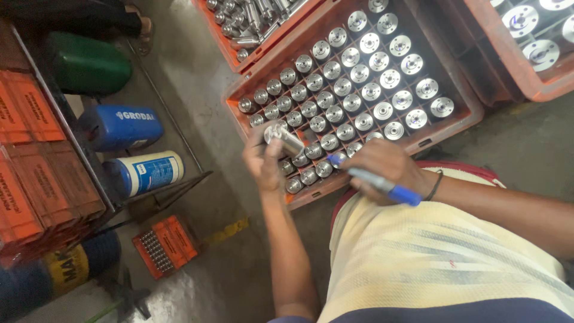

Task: The person picks up small cylindrical metal parts from an orange crate and marks them with a blue marker. They place the marked parts back into the crate and repeat the process for multiple items.

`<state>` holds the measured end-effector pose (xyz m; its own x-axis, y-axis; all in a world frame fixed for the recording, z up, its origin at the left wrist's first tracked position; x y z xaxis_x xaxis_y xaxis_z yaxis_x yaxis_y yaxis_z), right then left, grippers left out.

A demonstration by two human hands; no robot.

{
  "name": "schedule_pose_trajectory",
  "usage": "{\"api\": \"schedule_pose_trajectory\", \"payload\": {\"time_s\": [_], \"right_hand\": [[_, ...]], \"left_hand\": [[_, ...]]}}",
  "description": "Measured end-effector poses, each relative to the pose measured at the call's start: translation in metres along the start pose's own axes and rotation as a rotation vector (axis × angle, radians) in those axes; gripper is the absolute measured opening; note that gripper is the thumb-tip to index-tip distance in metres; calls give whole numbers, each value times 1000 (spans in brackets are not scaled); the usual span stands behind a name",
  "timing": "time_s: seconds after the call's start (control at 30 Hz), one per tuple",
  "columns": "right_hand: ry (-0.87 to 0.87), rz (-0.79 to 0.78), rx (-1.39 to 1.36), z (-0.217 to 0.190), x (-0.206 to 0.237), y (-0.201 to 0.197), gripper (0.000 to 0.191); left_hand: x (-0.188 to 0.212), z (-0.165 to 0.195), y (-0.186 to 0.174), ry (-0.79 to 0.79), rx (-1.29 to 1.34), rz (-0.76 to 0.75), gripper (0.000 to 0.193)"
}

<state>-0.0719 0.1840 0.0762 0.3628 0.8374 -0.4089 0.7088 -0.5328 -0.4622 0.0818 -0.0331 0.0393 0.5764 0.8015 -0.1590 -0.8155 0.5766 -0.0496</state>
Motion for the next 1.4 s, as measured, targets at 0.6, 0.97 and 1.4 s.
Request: {"api": "schedule_pose_trajectory", "payload": {"time_s": [0.6,0.97,1.4], "right_hand": [[99,16,-102,2,4,7,33],[136,78,-92,12,8,-4,27],[161,117,-81,12,10,-8,26]], "left_hand": [[39,-42,63,-396,645,30,42],[12,10,27,258,-924,-237,34],[13,-20,59,62,-1003,-172,46]]}}
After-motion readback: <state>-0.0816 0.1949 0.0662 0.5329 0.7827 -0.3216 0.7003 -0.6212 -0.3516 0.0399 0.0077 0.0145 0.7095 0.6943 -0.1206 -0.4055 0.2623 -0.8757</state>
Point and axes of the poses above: each hand's wrist, its own x-axis away from the middle knuckle, its own y-axis out of the palm, z = x × y, the point moved 2 cm from there along -x, towards the middle knuckle, and after that the axes turned 11 degrees about y, right-handed, at the moved point
